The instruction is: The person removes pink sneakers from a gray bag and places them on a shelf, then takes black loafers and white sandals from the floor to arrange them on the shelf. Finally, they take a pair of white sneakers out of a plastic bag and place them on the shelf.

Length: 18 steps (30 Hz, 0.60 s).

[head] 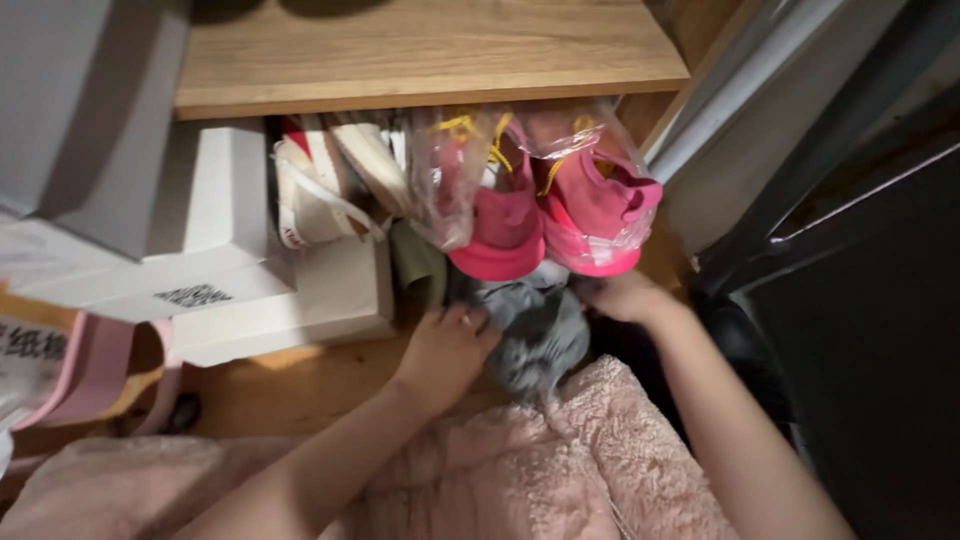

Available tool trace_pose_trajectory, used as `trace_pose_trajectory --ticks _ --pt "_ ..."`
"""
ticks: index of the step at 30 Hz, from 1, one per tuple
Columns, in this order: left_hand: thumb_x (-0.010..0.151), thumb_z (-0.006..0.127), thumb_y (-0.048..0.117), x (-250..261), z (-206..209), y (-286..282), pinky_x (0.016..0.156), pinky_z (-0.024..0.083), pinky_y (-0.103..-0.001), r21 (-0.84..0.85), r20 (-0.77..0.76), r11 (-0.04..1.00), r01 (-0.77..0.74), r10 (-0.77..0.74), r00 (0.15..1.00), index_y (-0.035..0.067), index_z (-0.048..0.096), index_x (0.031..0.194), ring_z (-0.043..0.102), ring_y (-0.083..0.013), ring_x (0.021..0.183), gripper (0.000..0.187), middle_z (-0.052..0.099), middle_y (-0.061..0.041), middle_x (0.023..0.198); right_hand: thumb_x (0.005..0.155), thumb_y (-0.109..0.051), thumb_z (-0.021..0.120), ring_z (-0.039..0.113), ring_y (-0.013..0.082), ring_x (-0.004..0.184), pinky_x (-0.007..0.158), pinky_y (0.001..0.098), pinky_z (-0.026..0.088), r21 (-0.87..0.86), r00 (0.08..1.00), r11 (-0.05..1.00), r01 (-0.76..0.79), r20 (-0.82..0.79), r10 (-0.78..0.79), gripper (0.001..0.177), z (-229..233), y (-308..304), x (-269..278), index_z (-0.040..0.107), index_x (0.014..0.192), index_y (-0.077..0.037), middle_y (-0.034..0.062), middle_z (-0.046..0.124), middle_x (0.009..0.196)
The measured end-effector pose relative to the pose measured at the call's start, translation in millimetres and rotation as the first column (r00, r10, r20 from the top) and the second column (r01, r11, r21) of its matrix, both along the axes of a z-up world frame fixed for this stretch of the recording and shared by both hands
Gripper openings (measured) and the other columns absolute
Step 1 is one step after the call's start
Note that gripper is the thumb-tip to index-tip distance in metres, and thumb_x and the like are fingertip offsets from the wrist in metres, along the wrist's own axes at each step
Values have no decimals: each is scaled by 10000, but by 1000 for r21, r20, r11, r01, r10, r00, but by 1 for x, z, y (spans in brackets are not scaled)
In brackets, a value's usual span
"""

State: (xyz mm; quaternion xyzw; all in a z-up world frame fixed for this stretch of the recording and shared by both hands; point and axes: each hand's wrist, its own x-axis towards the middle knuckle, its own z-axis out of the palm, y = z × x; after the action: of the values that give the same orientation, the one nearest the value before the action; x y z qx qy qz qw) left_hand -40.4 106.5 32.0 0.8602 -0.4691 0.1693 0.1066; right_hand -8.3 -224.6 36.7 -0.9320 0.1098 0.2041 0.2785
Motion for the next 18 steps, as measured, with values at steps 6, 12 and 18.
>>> trace_pose_trajectory --ticks 6,12,18 --pt "755 765 214 21 32 -3 814 534 -477 -357 -526 790 -498 271 806 116 713 1044 642 -390 1031 310 665 -158 1090 696 -503 869 700 138 717 611 315 595 213 921 900 -380 3 389 760 52 2 -19 574 1264 -94 18 727 963" --pt "808 683 42 33 -14 -24 677 590 -437 -393 -834 146 -908 -473 286 60 561 1139 684 -333 794 354 661 -196 1005 945 -626 595 628 192 571 517 349 561 479 934 814 328 -292 -205 617 -23 50 7 612 1182 -57 103 609 724" --pt "927 720 97 3 13 -19 1002 516 -451 -766 -436 617 -182 -290 852 79 538 1229 646 -352 1169 353 648 -224 1216 992 -492 499 735 205 747 679 364 614 801 681 -6 598 -512 -523 437 -2 84 39 627 1177 -117 61 738 895"
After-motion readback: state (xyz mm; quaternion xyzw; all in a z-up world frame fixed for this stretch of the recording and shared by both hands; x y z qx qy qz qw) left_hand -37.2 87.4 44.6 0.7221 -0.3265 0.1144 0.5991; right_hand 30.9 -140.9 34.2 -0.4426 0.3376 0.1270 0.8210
